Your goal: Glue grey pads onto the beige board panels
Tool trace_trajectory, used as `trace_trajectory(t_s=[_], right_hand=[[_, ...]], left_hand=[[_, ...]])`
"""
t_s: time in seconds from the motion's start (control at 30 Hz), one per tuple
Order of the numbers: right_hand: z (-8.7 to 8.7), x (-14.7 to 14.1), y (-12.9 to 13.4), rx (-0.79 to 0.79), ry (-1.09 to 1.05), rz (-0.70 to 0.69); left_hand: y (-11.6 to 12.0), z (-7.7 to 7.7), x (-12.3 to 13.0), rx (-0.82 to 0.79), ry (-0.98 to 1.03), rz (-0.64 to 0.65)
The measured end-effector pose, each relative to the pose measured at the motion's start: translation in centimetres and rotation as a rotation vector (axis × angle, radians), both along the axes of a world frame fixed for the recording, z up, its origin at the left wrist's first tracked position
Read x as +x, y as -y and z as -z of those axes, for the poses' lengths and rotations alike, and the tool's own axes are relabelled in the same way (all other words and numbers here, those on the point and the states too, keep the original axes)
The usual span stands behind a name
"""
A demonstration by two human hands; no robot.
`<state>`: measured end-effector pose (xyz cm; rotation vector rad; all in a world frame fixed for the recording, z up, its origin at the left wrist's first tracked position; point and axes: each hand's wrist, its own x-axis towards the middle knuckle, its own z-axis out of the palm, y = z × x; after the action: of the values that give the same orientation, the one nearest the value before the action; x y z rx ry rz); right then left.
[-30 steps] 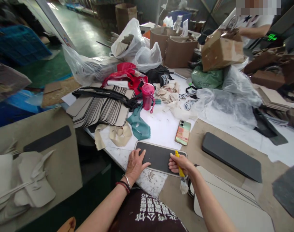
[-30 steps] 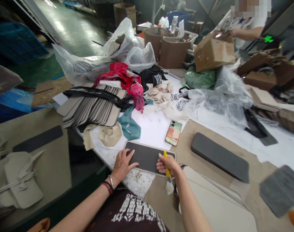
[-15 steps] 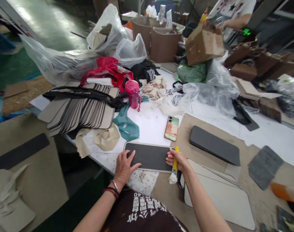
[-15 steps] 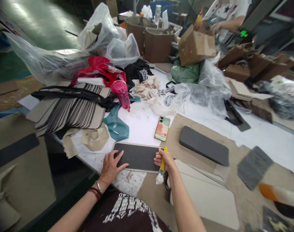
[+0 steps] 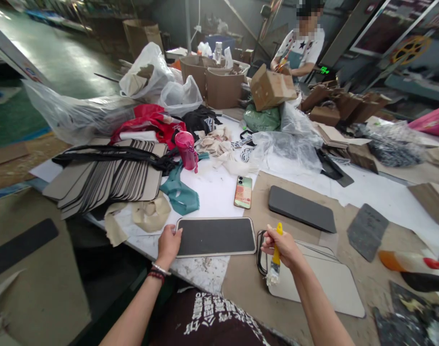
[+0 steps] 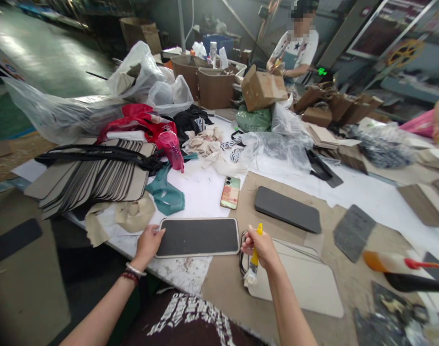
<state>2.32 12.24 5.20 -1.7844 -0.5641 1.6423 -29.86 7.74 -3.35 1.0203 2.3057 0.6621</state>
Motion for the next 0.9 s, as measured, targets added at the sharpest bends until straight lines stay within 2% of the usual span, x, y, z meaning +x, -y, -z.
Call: trace_trajectory(t_s=[0.17,0.27,0.37,0.53,0.7,0.9], right_hand=[[2.1,-3.0,1.8,-0.035,0.067,-0.128],[3.6,-4.6,2.1,-0.049,0.184,-0.269],[5.2,-5.6,1.7,-0.013,0.414,-0.391],[7.4,-6.2,0.0,0.064,0.645,-0.446],[8.5,-6.4,-0.7,0.062,0.708,-0.487],[8.8,-6.2,-1.0,0.036,0.744,-0.538]], left_hand=[[-0.3,1.1,-1.3,-0.01,0.139,-0.043],[0.2,1.3,-2.9,0.026,0.178,-0.086],[0.8,1.3,-4.3,0.059,0.204,-0.125],[1.3,1.6,-4.9,0.1,0.258,-0.156],[1.3,1.9,-4.8,0.113,0.274,-0.187],[1.3,1.9,-4.8,0.103,0.265,-0.208]])
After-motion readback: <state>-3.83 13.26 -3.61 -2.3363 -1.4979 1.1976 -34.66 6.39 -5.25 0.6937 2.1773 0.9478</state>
